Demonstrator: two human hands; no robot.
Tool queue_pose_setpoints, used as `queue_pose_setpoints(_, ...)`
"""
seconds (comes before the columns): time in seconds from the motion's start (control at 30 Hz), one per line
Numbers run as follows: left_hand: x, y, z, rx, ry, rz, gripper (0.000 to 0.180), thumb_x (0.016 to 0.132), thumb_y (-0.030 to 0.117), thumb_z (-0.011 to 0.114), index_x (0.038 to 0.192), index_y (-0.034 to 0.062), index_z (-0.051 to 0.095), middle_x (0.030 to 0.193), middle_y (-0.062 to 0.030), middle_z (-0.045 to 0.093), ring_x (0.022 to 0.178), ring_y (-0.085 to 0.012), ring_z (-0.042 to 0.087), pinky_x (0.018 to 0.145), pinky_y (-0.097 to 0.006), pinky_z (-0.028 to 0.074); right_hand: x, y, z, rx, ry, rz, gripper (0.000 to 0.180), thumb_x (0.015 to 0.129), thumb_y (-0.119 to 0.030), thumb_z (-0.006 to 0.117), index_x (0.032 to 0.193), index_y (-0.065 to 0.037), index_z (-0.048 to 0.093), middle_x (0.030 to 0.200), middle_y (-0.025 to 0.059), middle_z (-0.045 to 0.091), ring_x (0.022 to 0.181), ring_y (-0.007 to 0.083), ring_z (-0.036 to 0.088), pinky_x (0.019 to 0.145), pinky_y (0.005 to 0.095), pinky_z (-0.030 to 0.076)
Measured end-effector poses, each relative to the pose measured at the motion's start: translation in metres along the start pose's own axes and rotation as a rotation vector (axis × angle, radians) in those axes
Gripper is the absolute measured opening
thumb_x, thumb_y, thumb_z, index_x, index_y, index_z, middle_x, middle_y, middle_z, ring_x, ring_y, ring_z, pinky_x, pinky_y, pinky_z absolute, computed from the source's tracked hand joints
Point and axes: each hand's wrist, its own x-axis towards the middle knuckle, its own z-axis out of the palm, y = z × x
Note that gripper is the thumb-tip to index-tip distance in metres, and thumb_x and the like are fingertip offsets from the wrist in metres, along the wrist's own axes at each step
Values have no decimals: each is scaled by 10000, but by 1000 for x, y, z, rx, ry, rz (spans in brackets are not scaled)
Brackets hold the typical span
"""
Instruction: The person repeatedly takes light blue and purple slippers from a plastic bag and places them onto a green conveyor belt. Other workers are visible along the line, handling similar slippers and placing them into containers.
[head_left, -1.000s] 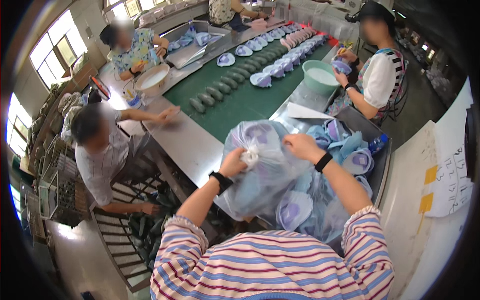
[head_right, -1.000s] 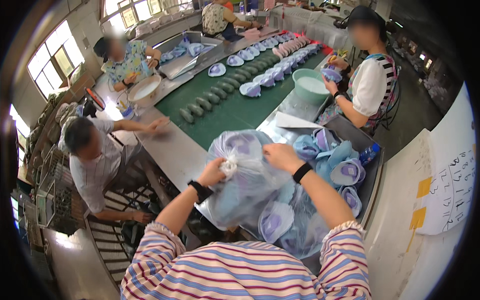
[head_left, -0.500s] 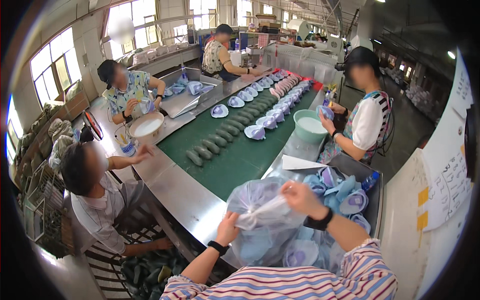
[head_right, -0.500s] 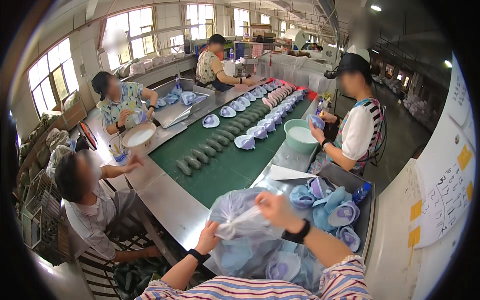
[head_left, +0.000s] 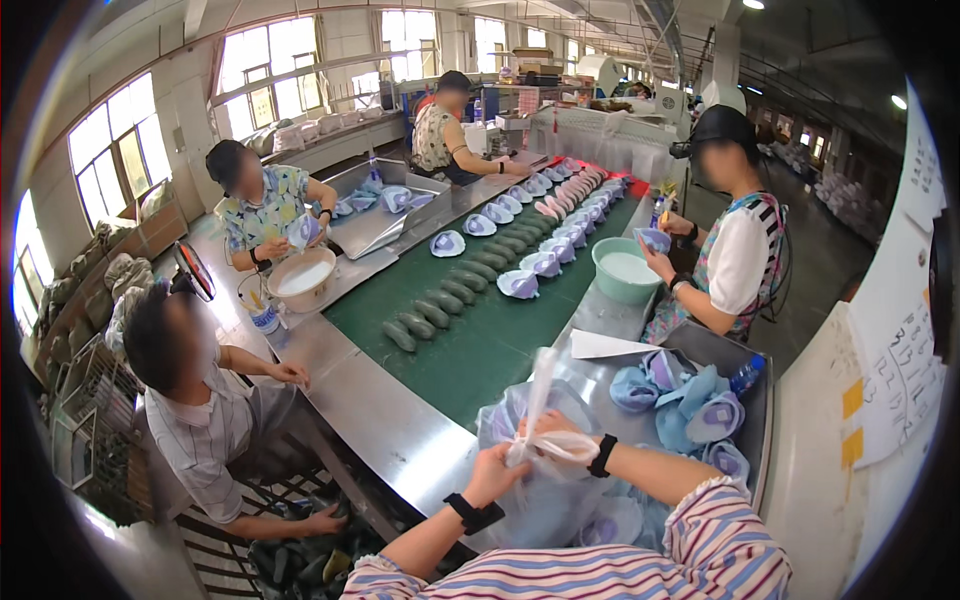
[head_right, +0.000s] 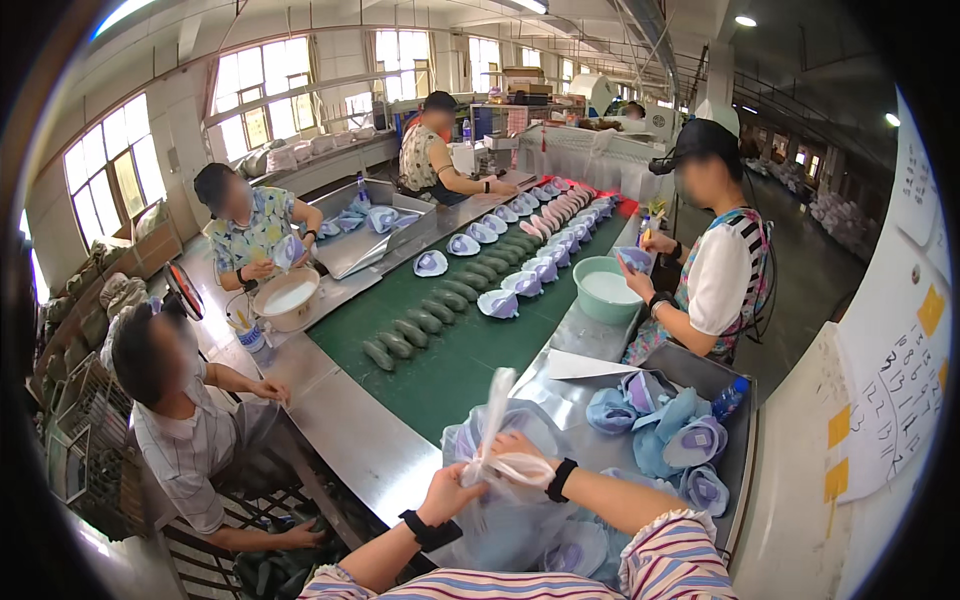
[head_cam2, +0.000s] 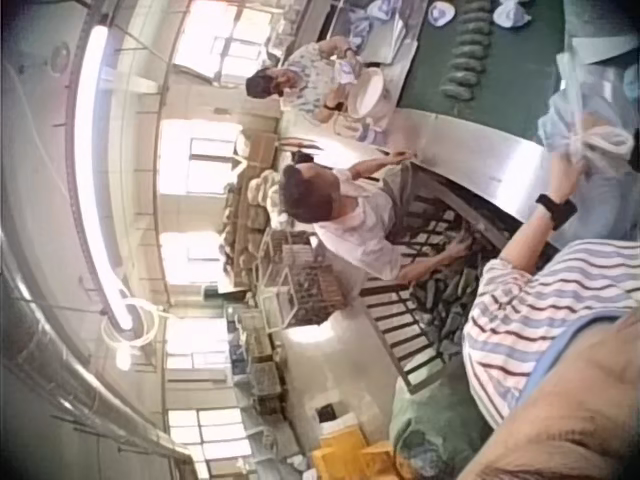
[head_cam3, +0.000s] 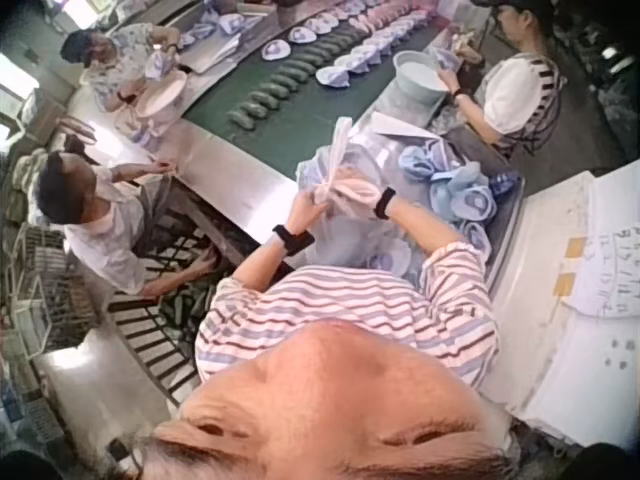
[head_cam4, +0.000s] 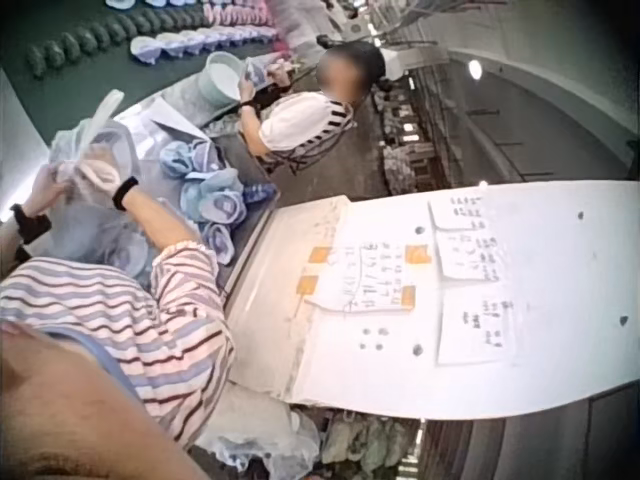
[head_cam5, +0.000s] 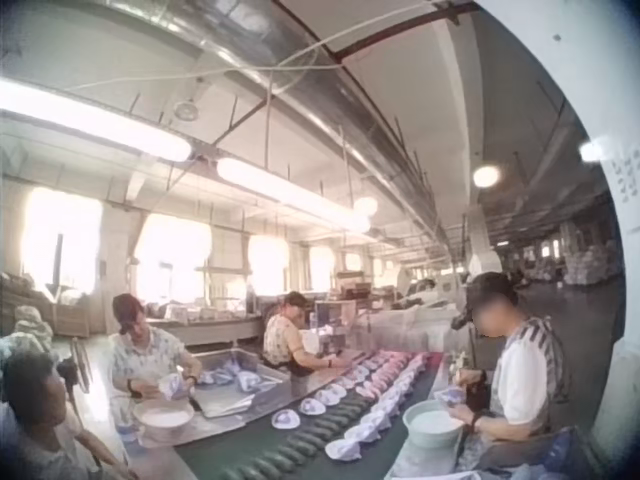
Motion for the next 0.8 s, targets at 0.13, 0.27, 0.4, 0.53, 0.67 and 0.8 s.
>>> queue_pose_setpoints(0.13,9,37,-35,328,150,166,192,660,164,676,769,24,606,672,-157,590,619,-320,594,561,-380,465,12,-18,-62,-842,321,-321,130,664,-164,583,777,-102,601,713,91,608,638,311,610,567,432,469)
queue_pose_setpoints(0.27,5,74,-72,569,301,357,220,663,126,658,852,37,589,690,-151,595,622,-338,598,549,-387,470,-11,-77,-126,-747,595,-382,77,653,-61,536,729,-63,537,708,127,577,639,352,580,554,437,447)
queue_pose_setpoints(0.4,12,80,-130,327,460,302,211,660,-142,537,816,-2,564,607,-83,583,607,-105,611,524,-278,475,-89,-66,-233,-699,863,-321,60,662,-16,525,668,-15,466,667,140,555,540,295,505,507,369,385)
queue_pose_setpoints(0.53,15,17,-136,-137,302,-14,142,770,-64,442,787,-43,581,754,-82,648,655,-135,618,574,-253,488,-119,-33,-201,-520,667,-93,132,668,-4,544,641,-13,415,567,103,482,504,219,463,477,344,354)
queue_pose_setpoints(0.67,33,17,-115,51,342,-7,132,781,17,519,834,-21,634,739,-38,637,674,-110,565,595,-266,457,-129,48,-159,-369,573,231,99,663,13,557,643,-18,465,603,111,549,512,208,560,474,330,434)
queue_pose_setpoints(0.8,28,60,-123,-33,316,103,137,788,9,508,841,-9,634,727,-16,622,668,-84,555,588,-249,444,-139,16,-179,325,626,328,130,624,65,542,681,-51,530,626,53,575,540,167,580,496,288,479)
